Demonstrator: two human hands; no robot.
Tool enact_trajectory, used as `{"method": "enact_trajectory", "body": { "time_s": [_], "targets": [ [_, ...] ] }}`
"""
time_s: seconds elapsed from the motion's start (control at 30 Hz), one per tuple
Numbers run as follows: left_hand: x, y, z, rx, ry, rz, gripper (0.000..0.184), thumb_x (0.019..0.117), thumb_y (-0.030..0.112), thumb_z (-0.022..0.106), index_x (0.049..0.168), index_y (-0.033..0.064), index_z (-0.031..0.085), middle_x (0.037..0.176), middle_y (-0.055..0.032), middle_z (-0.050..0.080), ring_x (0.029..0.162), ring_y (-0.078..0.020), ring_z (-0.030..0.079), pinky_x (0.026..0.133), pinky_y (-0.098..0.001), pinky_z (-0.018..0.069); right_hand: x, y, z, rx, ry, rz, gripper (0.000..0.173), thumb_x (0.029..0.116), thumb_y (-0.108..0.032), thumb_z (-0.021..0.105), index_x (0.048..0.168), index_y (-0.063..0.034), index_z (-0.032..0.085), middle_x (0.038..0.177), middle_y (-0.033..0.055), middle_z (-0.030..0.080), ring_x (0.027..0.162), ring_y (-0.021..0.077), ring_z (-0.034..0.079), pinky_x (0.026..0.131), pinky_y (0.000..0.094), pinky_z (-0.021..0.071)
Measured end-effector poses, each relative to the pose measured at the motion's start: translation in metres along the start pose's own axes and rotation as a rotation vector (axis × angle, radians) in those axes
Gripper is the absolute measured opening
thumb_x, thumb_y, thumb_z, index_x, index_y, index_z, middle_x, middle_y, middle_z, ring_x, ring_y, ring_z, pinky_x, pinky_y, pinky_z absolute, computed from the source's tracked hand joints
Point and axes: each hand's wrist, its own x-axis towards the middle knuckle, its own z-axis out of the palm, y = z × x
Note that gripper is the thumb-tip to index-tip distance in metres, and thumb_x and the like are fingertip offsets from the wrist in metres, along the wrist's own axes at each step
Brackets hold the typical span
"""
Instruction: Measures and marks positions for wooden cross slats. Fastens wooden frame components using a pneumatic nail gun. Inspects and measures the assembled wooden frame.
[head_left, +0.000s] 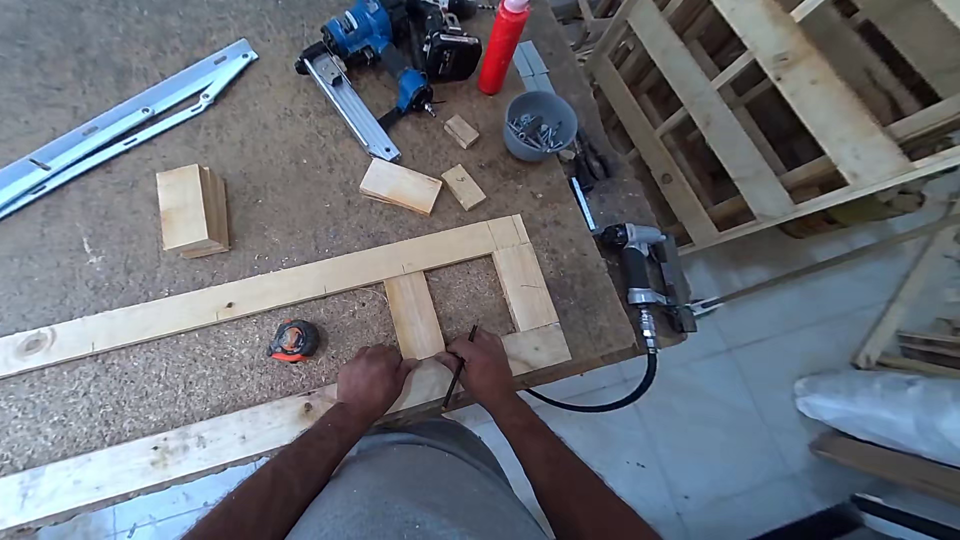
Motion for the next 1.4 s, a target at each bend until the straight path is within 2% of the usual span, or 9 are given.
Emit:
{"method": "enact_trajectory", "body": {
  "time_s": [0.1, 0.2, 0.27, 0.37, 0.53, 0.9, 1.07, 1.2, 1.4],
  "targets": [
    [0.004, 0.000, 0.000, -0.061, -0.035, -0.022, 0.057, 0.1014, 0.063, 0.046, 0.095, 0.0136, 0.075, 0.100, -0.0085, 0.071, 0.103, -0.0290, 0.069, 0.083, -0.0523, 0.0572, 0.004, -0.003, -0.007, 0.020, -0.064, 0.041, 0.040, 0.0960, -0.059, 0.062, 0.091, -0.0215, 0.076, 0.084, -0.0041, 0.071, 0.089, 0.0176, 0.066, 0.095, 0.0431, 0.0501],
    [0.008, -0.002, 0.001, -0.351, -0.086, -0.111, 0.046, 0.0992, 0.055, 0.059, 0.098, 0.0120, 0.076, 0.102, -0.0085, 0.071, 0.103, -0.0269, 0.067, 0.093, -0.0519, 0.0540, 0.008, -0.007, -0.011, 0.040, -0.119, 0.094, 0.044, 0.0943, -0.062, 0.062, 0.110, -0.0239, 0.077, 0.096, -0.0056, 0.075, 0.096, 0.0175, 0.067, 0.099, 0.0452, 0.0488],
    [0.013, -0.002, 0.000, -0.528, -0.123, -0.204, 0.037, 0.0963, 0.050, 0.067, 0.102, 0.0149, 0.077, 0.101, -0.0060, 0.073, 0.099, -0.0242, 0.069, 0.092, -0.0532, 0.0546, 0.013, -0.009, -0.013, 0.058, -0.178, 0.139, 0.046, 0.0942, -0.062, 0.063, 0.116, -0.0233, 0.077, 0.100, -0.0044, 0.076, 0.100, 0.0191, 0.067, 0.103, 0.0474, 0.0462],
    [0.017, -0.004, -0.006, -0.654, -0.195, -0.250, 0.029, 0.0957, 0.044, 0.071, 0.100, 0.0160, 0.078, 0.095, -0.0047, 0.075, 0.093, -0.0225, 0.071, 0.089, -0.0544, 0.0553, 0.017, -0.014, -0.019, 0.111, -0.238, 0.180, 0.040, 0.0939, -0.056, 0.067, 0.112, -0.0216, 0.077, 0.098, -0.0037, 0.075, 0.100, 0.0196, 0.066, 0.105, 0.0495, 0.0425],
    [0.016, -0.003, -0.012, -0.654, -0.223, -0.265, 0.028, 0.0948, 0.043, 0.072, 0.094, 0.0160, 0.077, 0.091, -0.0037, 0.075, 0.091, -0.0209, 0.070, 0.087, -0.0520, 0.0548, 0.015, -0.015, -0.020, 0.166, -0.226, 0.194, 0.034, 0.0918, -0.051, 0.073, 0.108, -0.0223, 0.080, 0.095, -0.0052, 0.076, 0.098, 0.0171, 0.066, 0.112, 0.0492, 0.0370],
    [0.018, -0.005, -0.010, -0.639, -0.221, -0.251, 0.029, 0.0959, 0.045, 0.070, 0.093, 0.0171, 0.077, 0.091, -0.0022, 0.074, 0.090, -0.0193, 0.070, 0.086, -0.0508, 0.0545, 0.013, -0.013, -0.012, 0.153, -0.167, 0.190, 0.035, 0.0919, -0.055, 0.071, 0.105, -0.0244, 0.081, 0.093, -0.0053, 0.076, 0.096, 0.0169, 0.067, 0.111, 0.0493, 0.0382],
    [0.016, -0.004, -0.013, -0.646, -0.229, -0.249, 0.028, 0.0964, 0.044, 0.069, 0.102, 0.0191, 0.079, 0.101, -0.0027, 0.076, 0.099, -0.0208, 0.071, 0.093, -0.0538, 0.0545, 0.012, -0.013, -0.012, 0.175, -0.143, 0.167, 0.035, 0.0916, -0.053, 0.072, 0.105, -0.0220, 0.082, 0.092, -0.0034, 0.077, 0.096, 0.0178, 0.068, 0.110, 0.0507, 0.0399],
    [0.016, -0.004, -0.013, -0.654, -0.224, -0.254, 0.027, 0.0954, 0.044, 0.070, 0.097, 0.0184, 0.078, 0.096, -0.0020, 0.075, 0.094, -0.0196, 0.070, 0.089, -0.0520, 0.0548, 0.011, -0.011, -0.011, 0.195, -0.130, 0.169, 0.034, 0.0909, -0.053, 0.073, 0.104, -0.0229, 0.082, 0.091, -0.0050, 0.077, 0.095, 0.0160, 0.067, 0.109, 0.0487, 0.0395],
    [0.017, -0.005, -0.013, -0.661, -0.238, -0.254, 0.026, 0.0959, 0.043, 0.070, 0.098, 0.0183, 0.078, 0.096, -0.0014, 0.075, 0.094, -0.0185, 0.070, 0.089, -0.0506, 0.0546, 0.012, -0.012, -0.012, 0.181, -0.140, 0.178, 0.035, 0.0916, -0.054, 0.071, 0.105, -0.0234, 0.082, 0.091, -0.0054, 0.077, 0.094, 0.0157, 0.067, 0.108, 0.0482, 0.0393]
  ]
}}
